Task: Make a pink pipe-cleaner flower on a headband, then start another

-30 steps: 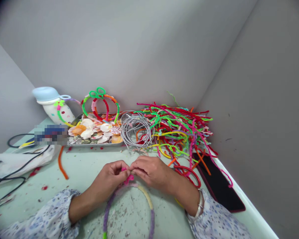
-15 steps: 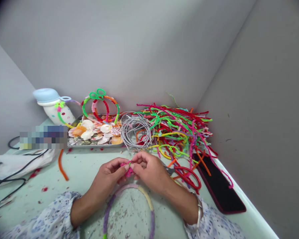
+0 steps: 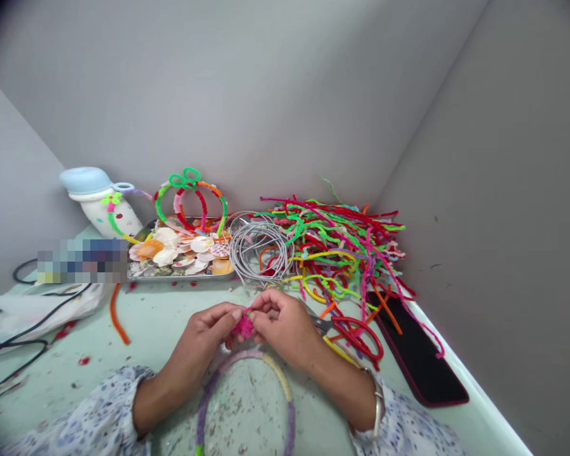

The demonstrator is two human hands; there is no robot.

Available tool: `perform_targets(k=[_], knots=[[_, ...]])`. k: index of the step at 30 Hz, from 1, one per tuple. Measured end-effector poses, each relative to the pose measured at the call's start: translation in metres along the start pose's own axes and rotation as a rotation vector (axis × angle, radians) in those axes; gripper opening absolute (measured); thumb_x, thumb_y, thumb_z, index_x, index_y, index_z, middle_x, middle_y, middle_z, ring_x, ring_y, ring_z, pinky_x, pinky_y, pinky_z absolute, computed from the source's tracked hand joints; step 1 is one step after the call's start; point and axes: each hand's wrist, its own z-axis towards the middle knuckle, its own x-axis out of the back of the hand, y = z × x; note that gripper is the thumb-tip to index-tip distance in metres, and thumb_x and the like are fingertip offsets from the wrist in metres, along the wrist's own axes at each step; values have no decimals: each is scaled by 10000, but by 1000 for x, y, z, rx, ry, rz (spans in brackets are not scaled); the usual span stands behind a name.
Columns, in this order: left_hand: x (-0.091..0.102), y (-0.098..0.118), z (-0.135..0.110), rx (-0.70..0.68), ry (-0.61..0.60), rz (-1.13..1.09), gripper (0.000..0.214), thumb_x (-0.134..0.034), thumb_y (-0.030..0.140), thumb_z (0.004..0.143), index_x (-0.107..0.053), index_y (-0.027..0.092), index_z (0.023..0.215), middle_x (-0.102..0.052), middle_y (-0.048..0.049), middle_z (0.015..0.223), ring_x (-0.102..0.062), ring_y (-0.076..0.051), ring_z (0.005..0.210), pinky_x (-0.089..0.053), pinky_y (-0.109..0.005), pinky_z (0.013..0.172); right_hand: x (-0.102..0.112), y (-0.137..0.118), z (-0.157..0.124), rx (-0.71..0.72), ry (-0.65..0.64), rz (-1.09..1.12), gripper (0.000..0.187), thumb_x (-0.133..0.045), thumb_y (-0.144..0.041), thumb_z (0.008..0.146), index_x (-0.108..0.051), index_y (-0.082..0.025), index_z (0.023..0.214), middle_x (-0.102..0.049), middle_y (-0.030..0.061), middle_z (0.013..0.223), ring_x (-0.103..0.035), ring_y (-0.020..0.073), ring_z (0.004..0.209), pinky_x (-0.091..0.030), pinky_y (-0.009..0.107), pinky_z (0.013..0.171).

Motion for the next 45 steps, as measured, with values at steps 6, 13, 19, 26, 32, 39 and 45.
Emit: perform_targets(k=[6,13,19,26,32,39,45], knots=[[-1,-5,0,24,44,18,197,-612,302,780,-706,129,788,-651,-36,680,-529,-135,623,-420,-226,587,-3,-3,-4,11,28,-49,65,-579,-181,750,-526,-186,787,-559,-54,610,-552,90,516,-469,212,498],[0,-5,-1,27,48,-1,209,-621,314,782,-738,144,813,-654,-27,691,-507,-118,610,-419,-208,573,-1,-4,-6,68,-6,-60,66,-568,-204,785,-530,-186,836,-554,-42,679,-553,99,552,-477,230,519],[-1,-5,0,5,43,8,213,-622,306,785,-752,146,837,-661,-32,717,-509,-119,619,-422,-202,565,-1,-4,-5,53,2,-45,60,-569,-209,782,-531,-182,820,-545,-48,646,-541,92,516,-467,221,493],[-2,-5,-1,22,50,24,231,-622,303,784,-747,145,896,-702,-56,772,-547,-145,656,-446,-222,583,-3,-2,-4,37,30,-41,48,-566,-188,769,-537,-189,807,-540,-59,639,-529,85,505,-459,207,471],[-2,-6,-1,31,45,8,209,-634,290,778,-747,146,879,-696,-50,745,-539,-133,635,-441,-215,579,-3,-2,-4,49,42,-51,51,-565,-179,761,-542,-188,805,-524,-62,632,-525,87,523,-463,203,474],[-2,-6,1,51,12,-138,229,-627,316,782,-738,126,846,-629,-29,648,-485,-107,562,-417,-203,535,0,-5,-3,34,5,-27,86,-580,-225,764,-564,-171,829,-557,-36,657,-537,102,547,-483,228,495],[-3,-2,1,50,39,-107,170,-645,292,756,-711,135,754,-614,-8,627,-478,-100,548,-411,-194,524,-1,-4,-3,38,26,-78,68,-587,-204,759,-585,-170,817,-571,-36,636,-536,98,530,-461,228,516]])
